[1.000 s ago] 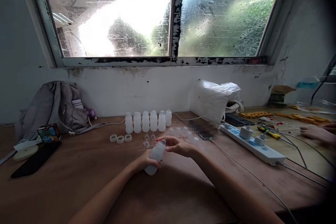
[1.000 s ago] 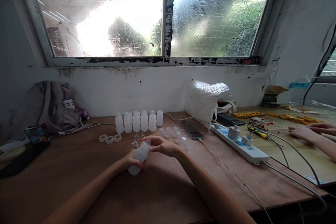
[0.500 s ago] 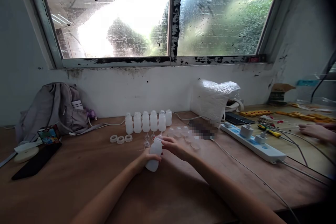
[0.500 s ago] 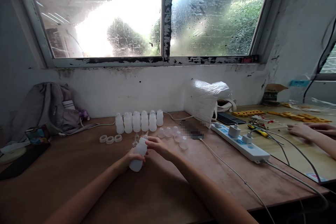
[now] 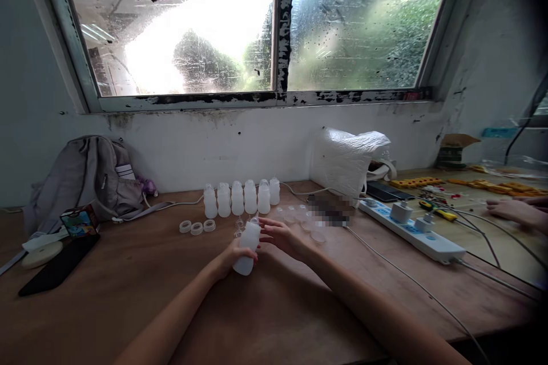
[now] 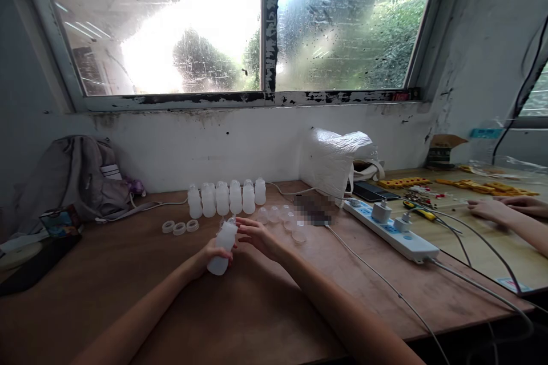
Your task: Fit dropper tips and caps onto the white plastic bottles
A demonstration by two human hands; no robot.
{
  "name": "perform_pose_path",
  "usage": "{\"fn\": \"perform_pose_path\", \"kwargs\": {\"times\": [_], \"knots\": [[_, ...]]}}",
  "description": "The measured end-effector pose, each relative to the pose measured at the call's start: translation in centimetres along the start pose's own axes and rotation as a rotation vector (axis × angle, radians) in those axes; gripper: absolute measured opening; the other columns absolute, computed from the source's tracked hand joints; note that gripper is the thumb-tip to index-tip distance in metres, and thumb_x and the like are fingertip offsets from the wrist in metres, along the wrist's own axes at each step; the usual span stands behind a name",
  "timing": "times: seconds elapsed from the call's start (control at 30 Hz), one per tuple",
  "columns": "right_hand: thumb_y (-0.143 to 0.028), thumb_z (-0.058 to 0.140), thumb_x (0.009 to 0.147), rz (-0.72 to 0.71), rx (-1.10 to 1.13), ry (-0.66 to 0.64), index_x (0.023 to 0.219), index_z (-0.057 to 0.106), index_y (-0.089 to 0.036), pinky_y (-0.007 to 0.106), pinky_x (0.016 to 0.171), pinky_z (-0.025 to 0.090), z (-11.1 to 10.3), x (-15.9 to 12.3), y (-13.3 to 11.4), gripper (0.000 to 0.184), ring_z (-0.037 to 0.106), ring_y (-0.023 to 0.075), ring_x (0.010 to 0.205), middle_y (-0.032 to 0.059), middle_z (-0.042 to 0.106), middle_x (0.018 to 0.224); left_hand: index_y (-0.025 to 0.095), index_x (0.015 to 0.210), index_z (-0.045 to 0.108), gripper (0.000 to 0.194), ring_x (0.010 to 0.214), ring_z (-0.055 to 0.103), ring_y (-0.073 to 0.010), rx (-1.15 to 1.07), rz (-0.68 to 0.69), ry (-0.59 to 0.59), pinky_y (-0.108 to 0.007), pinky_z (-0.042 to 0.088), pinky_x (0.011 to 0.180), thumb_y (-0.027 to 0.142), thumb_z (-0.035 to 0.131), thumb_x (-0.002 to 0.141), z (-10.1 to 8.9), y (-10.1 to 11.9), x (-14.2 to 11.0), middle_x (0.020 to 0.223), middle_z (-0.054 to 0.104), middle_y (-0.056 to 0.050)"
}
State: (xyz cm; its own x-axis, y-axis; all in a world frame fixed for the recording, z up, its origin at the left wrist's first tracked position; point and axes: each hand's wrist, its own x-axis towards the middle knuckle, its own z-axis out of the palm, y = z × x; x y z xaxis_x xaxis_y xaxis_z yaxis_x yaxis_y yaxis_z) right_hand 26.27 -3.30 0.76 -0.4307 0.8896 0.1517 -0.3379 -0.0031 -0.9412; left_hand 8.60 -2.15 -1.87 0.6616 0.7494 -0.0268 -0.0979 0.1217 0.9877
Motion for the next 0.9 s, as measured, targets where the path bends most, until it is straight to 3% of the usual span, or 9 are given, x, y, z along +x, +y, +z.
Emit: {"fn": "perform_pose_path", "kwargs": {"times": [0.17, 0.3, 0.4, 0.53, 0.63, 0.73, 0.8, 0.9], "knots": [[-0.035, 0.048, 0.076, 0.000, 0.034, -0.059, 0.098, 0.059, -0.017, 0.036, 0.082, 0.035, 1.0, -0.2, 0.1, 0.030, 0.052, 0.0202, 0.093, 0.0072, 0.058, 0.102, 0.011, 0.080, 0.055, 0.024, 0.051, 0.049, -0.0100, 0.019, 0.073, 0.116, -0.020, 0.034, 0.047, 0.015, 0.056, 0.057, 0.9, -0.2, -0.1, 0.061, 0.056, -0.002], [-0.034, 0.046, 0.076, -0.024, 0.050, 0.045, 0.084, 0.063, -0.016, 0.038, 0.086, 0.033, 0.0, -0.2, -0.1, 0.026, 0.051, 0.0206, 0.095, 0.0081, 0.059, 0.100, 0.011, 0.088, 0.052, 0.029, 0.053, 0.050, -0.0106, -0.120, 0.042, 0.201, -0.020, 0.035, 0.048, 0.020, 0.054, 0.061, 0.6, -0.1, 0.0, 0.061, 0.055, -0.001], [-0.030, 0.050, 0.074, -0.025, 0.041, 0.114, 0.091, 0.060, -0.019, 0.039, 0.085, 0.034, -0.7, -0.1, -0.1, 0.023, 0.051, 0.0204, 0.096, 0.0074, 0.058, 0.103, 0.010, 0.089, 0.052, 0.031, 0.053, 0.050, -0.0110, -0.120, 0.017, 0.191, -0.021, 0.036, 0.049, 0.022, 0.054, 0.060, 0.2, 0.0, 0.1, 0.061, 0.055, -0.002], [-0.023, 0.056, 0.070, -0.022, 0.025, 0.050, 0.104, 0.055, -0.022, 0.038, 0.083, 0.036, -0.2, 0.0, 0.0, 0.035, 0.050, 0.0202, 0.097, 0.0068, 0.054, 0.110, 0.011, 0.083, 0.054, 0.029, 0.053, 0.047, -0.0111, 0.065, 0.033, 0.111, -0.021, 0.033, 0.048, 0.021, 0.058, 0.057, 0.3, -0.1, 0.2, 0.061, 0.055, -0.002], [-0.023, 0.058, 0.068, -0.013, 0.029, -0.050, 0.106, 0.055, -0.020, 0.036, 0.084, 0.035, 0.4, -0.1, 0.1, 0.038, 0.049, 0.0204, 0.097, 0.0071, 0.054, 0.110, 0.011, 0.077, 0.056, 0.028, 0.057, 0.044, -0.0110, 0.241, 0.109, 0.083, -0.021, 0.031, 0.051, 0.017, 0.062, 0.050, 0.5, -0.2, 0.5, 0.062, 0.053, 0.000], [-0.028, 0.059, 0.068, -0.016, -0.011, -0.085, 0.102, 0.056, -0.017, 0.035, 0.083, 0.035, 0.8, -0.2, 0.2, 0.036, 0.050, 0.0205, 0.095, 0.0081, 0.057, 0.101, 0.011, 0.083, 0.057, 0.037, 0.064, 0.044, -0.0123, 0.346, 0.179, 0.086, -0.022, 0.032, 0.056, 0.015, 0.064, 0.048, 0.5, -0.3, 0.9, 0.069, 0.054, -0.001], [-0.032, 0.059, 0.068, -0.040, -0.099, -0.049, 0.098, 0.057, -0.016, 0.034, 0.081, 0.036, 0.9, -0.3, 0.2, 0.034, 0.052, 0.0198, 0.090, 0.0074, 0.058, 0.095, 0.010, 0.088, 0.056, 0.040, 0.066, 0.045, -0.0132, 0.390, 0.203, 0.086, -0.023, 0.034, 0.058, 0.016, 0.064, 0.049, 0.5, -0.3, 0.9, 0.073, 0.054, -0.001], [-0.037, 0.059, 0.068, -0.096, -0.325, 0.113, 0.086, 0.057, -0.016, 0.033, 0.075, 0.038, 1.0, -0.4, 0.4, 0.028, 0.052, 0.0183, 0.082, 0.0045, 0.058, 0.085, 0.011, 0.091, 0.055, 0.039, 0.068, 0.048, -0.0146, 0.471, 0.197, 0.119, -0.024, 0.036, 0.061, 0.016, 0.062, 0.053, 1.2, -0.3, 0.6, 0.076, 0.056, -0.002]]}}
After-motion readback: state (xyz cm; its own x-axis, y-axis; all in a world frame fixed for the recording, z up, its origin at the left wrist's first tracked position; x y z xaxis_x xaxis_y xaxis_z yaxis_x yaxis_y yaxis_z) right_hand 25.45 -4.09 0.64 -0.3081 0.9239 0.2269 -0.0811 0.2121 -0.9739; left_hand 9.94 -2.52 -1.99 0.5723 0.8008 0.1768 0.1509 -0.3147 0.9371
